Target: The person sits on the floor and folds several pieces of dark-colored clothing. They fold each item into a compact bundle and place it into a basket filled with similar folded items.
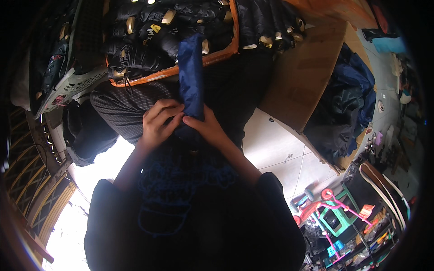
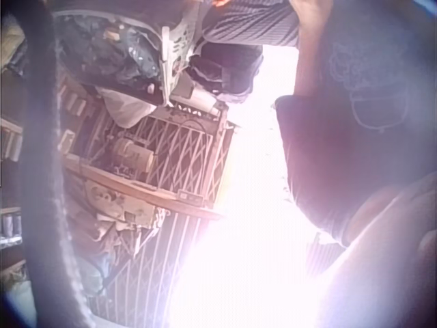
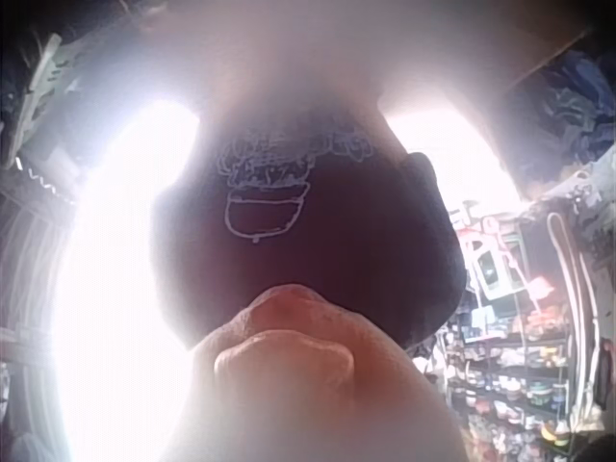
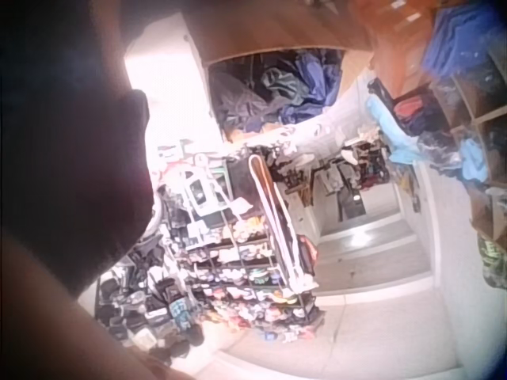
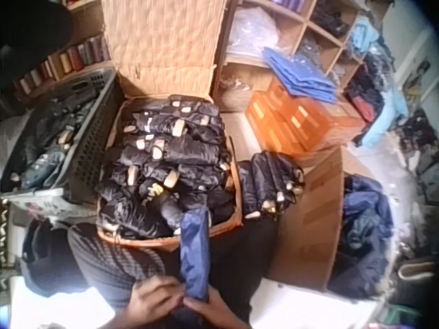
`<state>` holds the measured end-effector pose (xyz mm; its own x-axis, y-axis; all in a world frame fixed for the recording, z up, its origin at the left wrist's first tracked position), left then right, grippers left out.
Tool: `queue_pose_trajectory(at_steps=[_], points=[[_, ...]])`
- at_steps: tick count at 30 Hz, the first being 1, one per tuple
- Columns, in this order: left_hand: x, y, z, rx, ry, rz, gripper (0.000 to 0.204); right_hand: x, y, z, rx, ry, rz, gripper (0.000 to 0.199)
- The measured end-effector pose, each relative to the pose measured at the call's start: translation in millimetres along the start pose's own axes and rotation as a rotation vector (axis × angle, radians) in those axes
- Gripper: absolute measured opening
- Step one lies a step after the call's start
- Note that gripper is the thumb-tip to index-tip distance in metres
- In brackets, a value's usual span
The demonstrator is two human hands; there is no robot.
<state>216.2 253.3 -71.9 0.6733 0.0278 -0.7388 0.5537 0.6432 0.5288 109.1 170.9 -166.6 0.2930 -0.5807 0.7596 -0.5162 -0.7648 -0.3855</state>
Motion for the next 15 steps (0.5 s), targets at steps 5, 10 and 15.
queue_pose_trajectory(at_steps=[5, 10, 15], points=[[-11, 2, -5, -0.105, -0.085, 0.070, 0.023, -2, 2, -4, -0.119, 0.019, 0.010, 0.048], [5, -8, -11, -0.082, 0.035, -0.050, 0.024, 1, 0, -9, -0.102, 0.102, 0.236, 0.056], [9, -3, -9, -0.028, 0.143, -0.147, 0.023, 8, 3, -13, -0.013, 0.033, 0.173, 0.063]])
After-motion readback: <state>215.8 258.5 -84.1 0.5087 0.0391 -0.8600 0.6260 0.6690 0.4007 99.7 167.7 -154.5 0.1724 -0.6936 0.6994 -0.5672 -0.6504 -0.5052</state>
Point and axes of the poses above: each hand's wrist, its own z-axis towards the middle knuckle, its own y-axis out of the back of the hand, x = y × z, the point moved 9 cm from there along z, towards the middle knuckle, and after that the axes turned 4 degrees about z, right-handed, at the moved point
